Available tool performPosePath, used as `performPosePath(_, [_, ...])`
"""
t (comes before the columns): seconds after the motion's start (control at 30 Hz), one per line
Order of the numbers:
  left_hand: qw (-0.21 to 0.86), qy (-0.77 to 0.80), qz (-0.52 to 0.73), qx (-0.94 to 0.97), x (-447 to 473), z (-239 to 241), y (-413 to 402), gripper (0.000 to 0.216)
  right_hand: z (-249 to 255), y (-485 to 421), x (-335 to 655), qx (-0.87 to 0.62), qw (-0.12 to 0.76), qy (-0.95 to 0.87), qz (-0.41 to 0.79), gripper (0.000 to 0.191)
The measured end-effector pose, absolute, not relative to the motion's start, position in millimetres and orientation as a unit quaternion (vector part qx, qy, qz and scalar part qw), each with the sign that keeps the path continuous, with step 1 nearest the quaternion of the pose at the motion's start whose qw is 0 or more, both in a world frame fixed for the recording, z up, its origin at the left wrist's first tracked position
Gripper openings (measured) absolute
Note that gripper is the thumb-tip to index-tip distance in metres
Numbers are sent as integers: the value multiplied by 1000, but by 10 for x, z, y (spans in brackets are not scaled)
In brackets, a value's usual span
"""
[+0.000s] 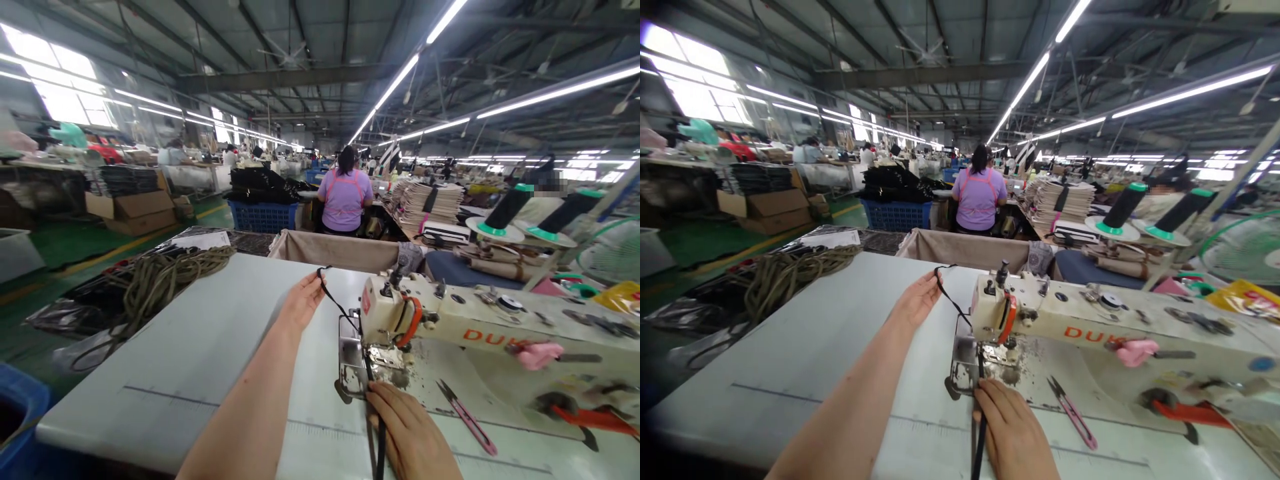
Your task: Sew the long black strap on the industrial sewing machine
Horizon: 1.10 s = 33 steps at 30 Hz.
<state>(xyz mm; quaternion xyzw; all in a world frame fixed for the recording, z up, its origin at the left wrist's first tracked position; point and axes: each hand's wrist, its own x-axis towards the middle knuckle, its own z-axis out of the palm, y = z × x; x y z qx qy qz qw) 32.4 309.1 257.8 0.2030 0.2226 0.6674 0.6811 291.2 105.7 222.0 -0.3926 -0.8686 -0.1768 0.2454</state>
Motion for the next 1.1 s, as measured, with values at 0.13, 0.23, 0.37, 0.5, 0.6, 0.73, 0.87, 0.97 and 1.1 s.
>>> performPosePath(0.13, [667, 204, 681, 223, 283, 2687, 3081, 35, 2201, 1102, 2948, -373, 245, -874, -191, 33])
performPosePath(0.23, [649, 193, 700, 227, 260, 2761, 3065, 39, 2212, 1105, 2955, -375, 247, -875, -183, 32])
performPosePath(0.37, [626, 181, 728, 212, 233, 2818, 3067, 38, 2239, 1085, 2948, -377, 241, -876, -181, 32])
performPosePath(0.5, [607, 171, 752, 192, 176, 2826, 3096, 35, 2245, 1081, 2952, -377, 233, -875, -196, 33])
performPosePath(0.6, [590, 167, 771, 170, 104, 2834, 3121, 31, 2238, 1089, 2964, -374, 233, -874, -203, 33])
performPosePath(0.73, [558, 170, 802, 129, -18, 2863, 3151, 30, 2227, 1095, 2961, -369, 241, -875, -202, 33])
performPosePath(0.87, [533, 172, 822, 103, -142, 2872, 3172, 30, 2217, 1082, 2937, -378, 254, -870, -189, 33])
performPosePath(0.97, [519, 169, 831, 105, -234, 2866, 3176, 29, 2222, 1065, 2925, -391, 248, -868, -177, 33])
performPosePath(1.1, [496, 168, 846, 100, -342, 2869, 3178, 28, 2244, 1045, 2917, -399, 236, -869, -173, 33])
